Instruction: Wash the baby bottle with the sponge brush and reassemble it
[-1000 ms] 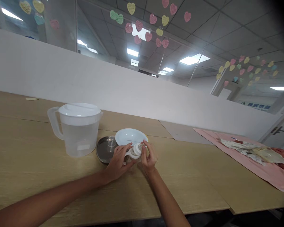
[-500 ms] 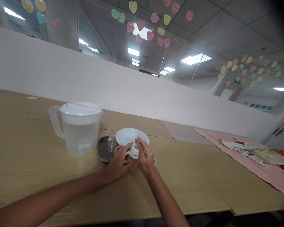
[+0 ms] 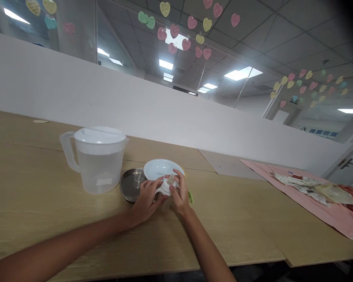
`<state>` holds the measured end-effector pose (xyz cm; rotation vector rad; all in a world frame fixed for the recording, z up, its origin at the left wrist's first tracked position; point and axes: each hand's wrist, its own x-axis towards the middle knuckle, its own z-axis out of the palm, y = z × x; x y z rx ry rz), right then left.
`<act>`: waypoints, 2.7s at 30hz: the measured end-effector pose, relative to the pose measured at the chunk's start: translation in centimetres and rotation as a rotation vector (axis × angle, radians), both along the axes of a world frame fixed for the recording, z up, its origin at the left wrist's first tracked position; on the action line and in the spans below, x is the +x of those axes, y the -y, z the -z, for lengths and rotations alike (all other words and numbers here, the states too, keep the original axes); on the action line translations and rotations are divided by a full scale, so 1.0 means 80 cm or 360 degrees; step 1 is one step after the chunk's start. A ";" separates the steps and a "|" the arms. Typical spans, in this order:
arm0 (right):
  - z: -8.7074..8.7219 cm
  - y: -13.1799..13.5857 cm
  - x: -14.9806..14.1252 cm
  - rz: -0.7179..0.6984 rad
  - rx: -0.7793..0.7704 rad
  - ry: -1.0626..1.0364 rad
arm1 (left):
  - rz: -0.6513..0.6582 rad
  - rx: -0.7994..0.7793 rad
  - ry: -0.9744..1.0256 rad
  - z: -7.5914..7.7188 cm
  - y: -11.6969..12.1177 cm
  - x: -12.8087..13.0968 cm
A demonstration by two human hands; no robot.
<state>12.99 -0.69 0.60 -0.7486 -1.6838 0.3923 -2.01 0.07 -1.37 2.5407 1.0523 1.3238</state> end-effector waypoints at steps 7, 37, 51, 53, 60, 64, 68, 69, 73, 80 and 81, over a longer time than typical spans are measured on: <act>0.012 -0.014 -0.001 -0.0037 0.0044 -0.0279 | -0.0057 0.0078 -0.0032 0.002 0.000 0.000; 0.005 -0.011 -0.006 -0.0002 -0.0079 -0.0389 | -0.0061 0.0114 0.0033 0.008 0.000 0.000; -0.014 -0.010 -0.006 -0.0302 -0.0526 -0.0473 | 0.0052 0.0070 -0.0041 -0.003 0.006 -0.001; -0.015 -0.011 -0.005 -0.0300 -0.0554 -0.0449 | 0.0068 0.0099 -0.0063 -0.001 0.005 -0.001; -0.006 -0.021 -0.003 -0.0227 -0.0489 -0.0528 | 0.0079 0.0176 -0.0122 0.000 0.003 -0.001; -0.007 -0.021 -0.002 -0.0277 -0.0584 -0.0582 | 0.0075 0.0175 -0.0169 -0.003 0.005 0.000; -0.008 -0.021 -0.001 -0.0260 -0.0611 -0.0586 | 0.0063 0.0176 -0.0196 -0.003 0.005 0.000; -0.008 -0.022 0.000 -0.0245 -0.0586 -0.0583 | 0.0061 0.0180 -0.0207 -0.003 0.005 0.001; -0.005 -0.026 0.000 -0.0159 -0.0499 -0.0604 | 0.0036 0.0201 -0.0240 -0.004 0.005 0.001; 0.002 -0.024 -0.006 0.0149 -0.0272 -0.0588 | 0.0052 0.0169 -0.0169 -0.006 0.009 0.000; 0.004 -0.023 -0.005 0.0246 -0.0193 -0.0552 | 0.0053 0.0161 -0.0143 -0.005 0.009 -0.001</act>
